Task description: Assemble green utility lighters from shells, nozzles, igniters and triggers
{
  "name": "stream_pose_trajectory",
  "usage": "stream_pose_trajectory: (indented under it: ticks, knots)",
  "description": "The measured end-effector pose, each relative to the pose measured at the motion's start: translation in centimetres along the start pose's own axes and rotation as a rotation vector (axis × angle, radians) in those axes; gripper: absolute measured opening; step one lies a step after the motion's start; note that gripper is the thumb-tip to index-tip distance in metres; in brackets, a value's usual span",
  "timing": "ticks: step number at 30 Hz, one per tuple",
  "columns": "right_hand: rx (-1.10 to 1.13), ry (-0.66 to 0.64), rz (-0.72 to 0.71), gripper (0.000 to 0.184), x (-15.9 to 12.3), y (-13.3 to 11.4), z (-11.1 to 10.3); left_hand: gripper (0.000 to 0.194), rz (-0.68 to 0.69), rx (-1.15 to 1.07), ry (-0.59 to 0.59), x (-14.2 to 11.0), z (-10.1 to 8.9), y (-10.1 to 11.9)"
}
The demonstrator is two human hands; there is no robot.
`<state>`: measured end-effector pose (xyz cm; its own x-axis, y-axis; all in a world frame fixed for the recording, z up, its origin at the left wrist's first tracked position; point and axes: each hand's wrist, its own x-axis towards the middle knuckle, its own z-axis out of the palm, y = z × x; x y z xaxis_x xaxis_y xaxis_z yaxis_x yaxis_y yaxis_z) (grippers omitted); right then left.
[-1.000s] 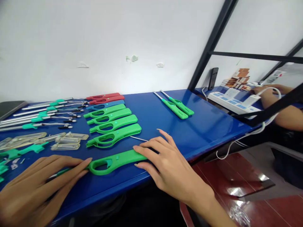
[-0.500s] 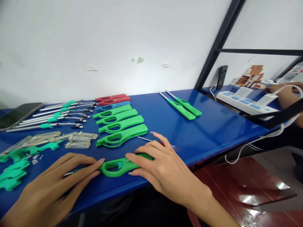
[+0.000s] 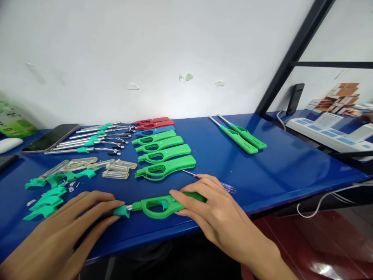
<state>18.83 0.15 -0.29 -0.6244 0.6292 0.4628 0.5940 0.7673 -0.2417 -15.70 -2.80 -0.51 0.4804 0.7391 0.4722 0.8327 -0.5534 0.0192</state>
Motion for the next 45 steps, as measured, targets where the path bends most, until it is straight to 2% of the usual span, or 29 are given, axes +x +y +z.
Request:
stream_pose_trajectory:
  ticks: [4, 10, 14, 17, 25, 28, 34, 40, 43, 45]
  knots:
    - [-0.013, 0.035, -0.027, 0.046, -0.1, 0.1, 0.2, 0.031, 0.045, -0.013, -0.053, 1.0, 0.3, 1.3]
    - [-0.027, 0.130, -0.073, 0.042, -0.4, -0.2, 0.1, 0.033, 0.050, -0.040, -0.036, 0.6, 0.9, 1.8]
    - [0.007, 0.168, -0.091, 0.039, -0.2, -0.7, -0.1, 0.033, 0.093, -0.110, 0.042, 1.1, 0.6, 2.3]
    - [0.060, 0.154, -0.099, 0.039, -0.1, -1.0, -0.3, 0.030, 0.154, -0.075, 0.112, 1.7, 0.4, 2.9]
    - [0.157, 0.124, -0.030, 0.057, -1.2, -1.9, 0.4, 0.036, 0.218, 0.005, 0.165, 2.2, 0.7, 3.2]
    - [0.185, 0.171, -0.011, 0.063, -1.1, -2.2, 0.4, 0.034, 0.217, 0.014, 0.190, 2.1, 0.8, 3.2]
    - [0.258, 0.201, -0.026, 0.042, -0.2, -2.2, 0.1, 0.042, 0.234, 0.052, 0.179, 1.9, 0.8, 4.0]
    - [0.243, 0.223, -0.033, 0.033, 0.4, -2.0, 0.0, 0.044, 0.228, 0.066, 0.184, 2.2, 0.0, 3.8]
    - [0.254, 0.202, 0.034, 0.032, 0.5, -2.3, -0.5, 0.052, 0.215, 0.102, 0.167, 1.6, 0.1, 3.0]
    - [0.255, 0.193, 0.134, 0.040, 0.5, -2.5, -0.7, 0.056, 0.168, 0.111, 0.212, 0.9, 0.3, 2.7]
